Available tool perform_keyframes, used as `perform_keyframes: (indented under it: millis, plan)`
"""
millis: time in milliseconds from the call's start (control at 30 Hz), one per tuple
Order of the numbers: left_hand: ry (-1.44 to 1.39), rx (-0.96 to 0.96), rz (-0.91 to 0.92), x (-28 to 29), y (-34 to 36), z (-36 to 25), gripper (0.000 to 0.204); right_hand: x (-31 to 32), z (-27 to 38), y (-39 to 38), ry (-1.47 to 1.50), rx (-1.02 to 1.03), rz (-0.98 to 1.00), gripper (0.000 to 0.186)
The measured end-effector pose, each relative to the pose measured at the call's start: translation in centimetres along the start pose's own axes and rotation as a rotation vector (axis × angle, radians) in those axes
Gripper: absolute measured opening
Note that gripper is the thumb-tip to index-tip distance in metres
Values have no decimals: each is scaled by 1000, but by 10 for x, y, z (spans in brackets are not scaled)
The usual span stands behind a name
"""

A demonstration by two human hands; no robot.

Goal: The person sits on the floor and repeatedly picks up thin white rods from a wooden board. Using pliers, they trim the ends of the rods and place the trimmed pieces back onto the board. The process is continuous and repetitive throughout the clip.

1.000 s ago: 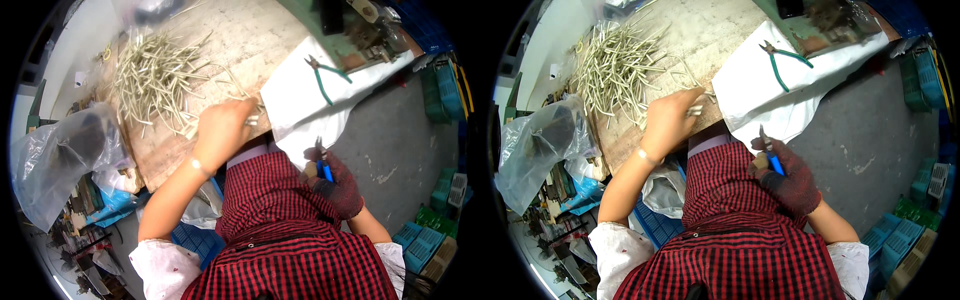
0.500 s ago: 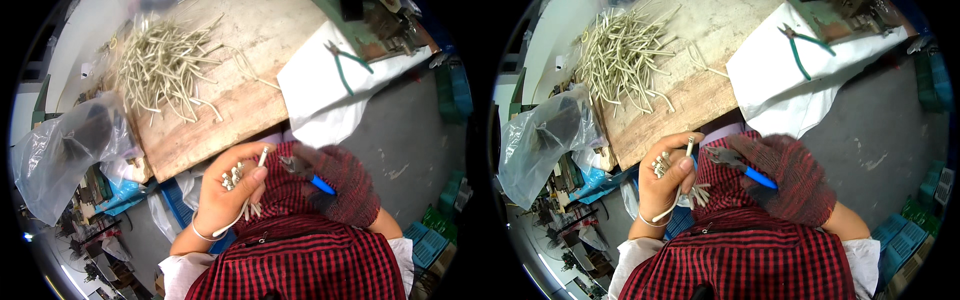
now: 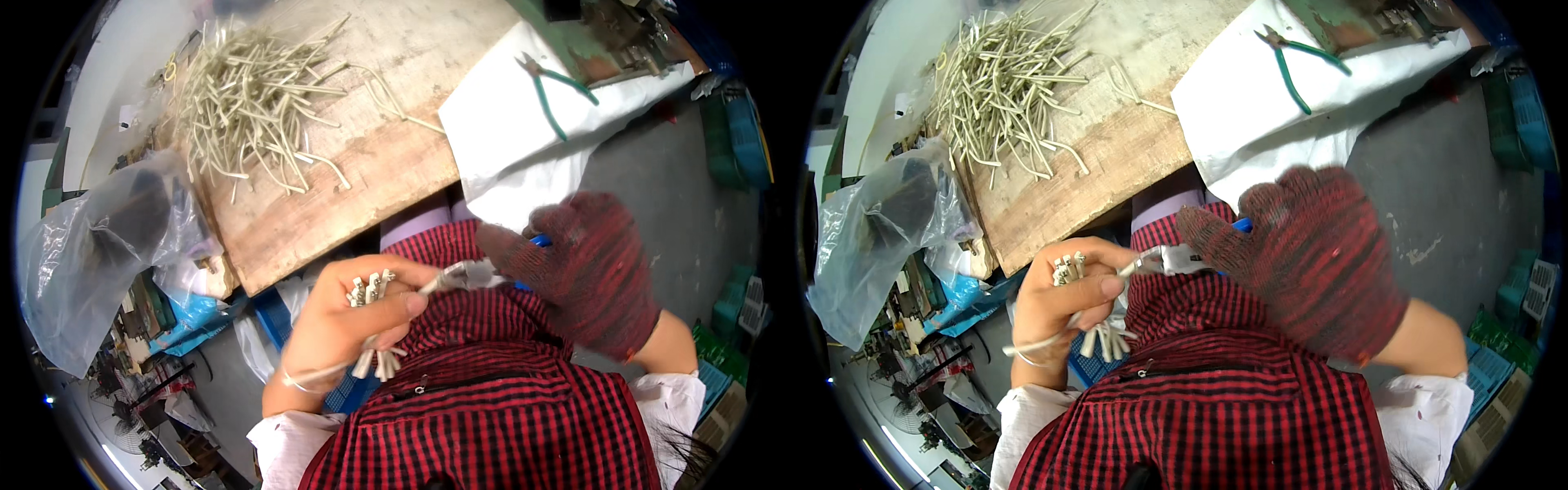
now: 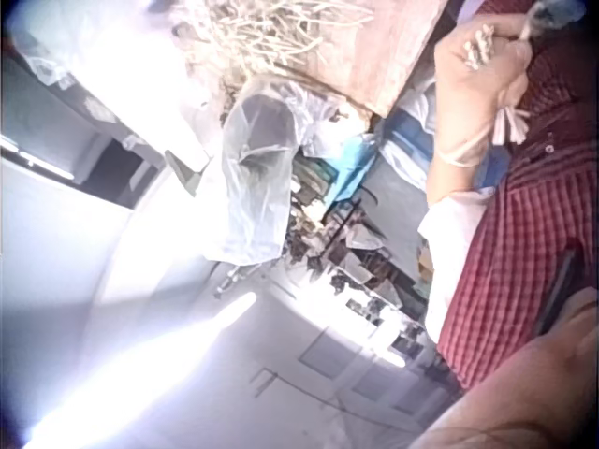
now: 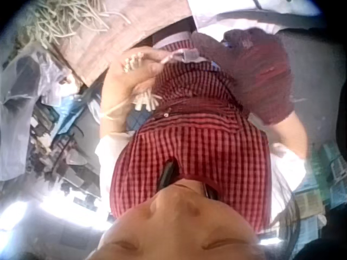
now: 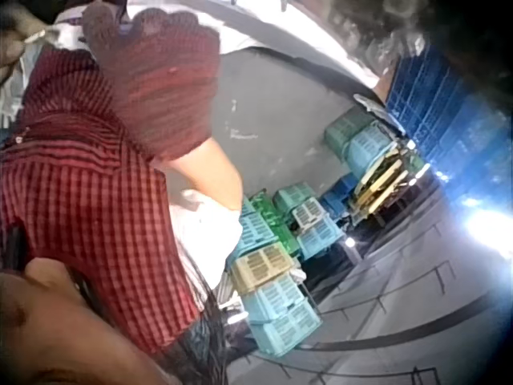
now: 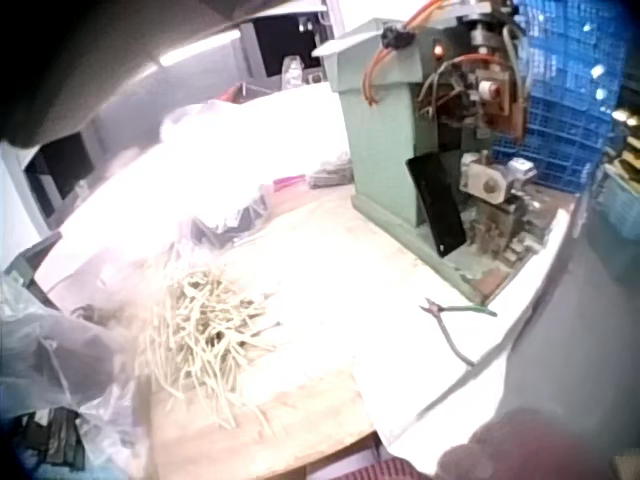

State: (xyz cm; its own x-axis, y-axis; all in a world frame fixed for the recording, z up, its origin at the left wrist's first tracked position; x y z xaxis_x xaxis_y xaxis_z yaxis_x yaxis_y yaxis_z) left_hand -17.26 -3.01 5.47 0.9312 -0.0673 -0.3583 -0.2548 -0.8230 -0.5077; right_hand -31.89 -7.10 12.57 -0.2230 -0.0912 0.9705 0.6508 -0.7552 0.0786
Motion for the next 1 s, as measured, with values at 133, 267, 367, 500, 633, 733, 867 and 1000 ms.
perform_keyframes:
  millis: [133, 267, 367, 500, 633, 733, 867, 1000]
  plan:
    - [42, 80, 97, -9, 4, 10, 28, -4, -6, -15, -149, 223, -130, 35]
    - [188, 118, 158, -16, 5, 6, 26, 8, -5, -18, -200, 271, -268, 33]
    - [247, 106, 166, -17, 3, 6, 26, 8, -2, -18, -231, 280, -209, 33]
    - [325, 65, 159, -19, 4, 2, 28, 4, -4, -20, -243, 313, -101, 33]
    - [184, 73, 242, -20, 1, 10, 27, -3, -8, -25, -4, 296, -1, 30]
    - [-19, -20, 311, -26, 2, 11, 23, -21, -19, -26, 450, 226, 6, 35]
    - [281, -453, 117, 2, 30, -32, 18, -64, -60, -49, 922, -351, -16, 53]
    - [1671, -937, -217, 13, 98, -94, 20, -75, -68, -62, 929, -442, -118, 54]
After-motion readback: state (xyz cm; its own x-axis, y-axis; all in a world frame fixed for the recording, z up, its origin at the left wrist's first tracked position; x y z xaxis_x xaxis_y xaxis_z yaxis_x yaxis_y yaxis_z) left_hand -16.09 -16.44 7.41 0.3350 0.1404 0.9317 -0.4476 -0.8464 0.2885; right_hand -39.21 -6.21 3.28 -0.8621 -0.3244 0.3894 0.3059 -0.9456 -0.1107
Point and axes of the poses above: each hand's wrist, its own y-axis towards the middle knuckle, its own x-axis out of the back of the hand, z = x × y, the point moved 9 cm from there along y, towards the middle knuckle, and after that the axes turned 8 degrees about -x, right-handed, at the moved point
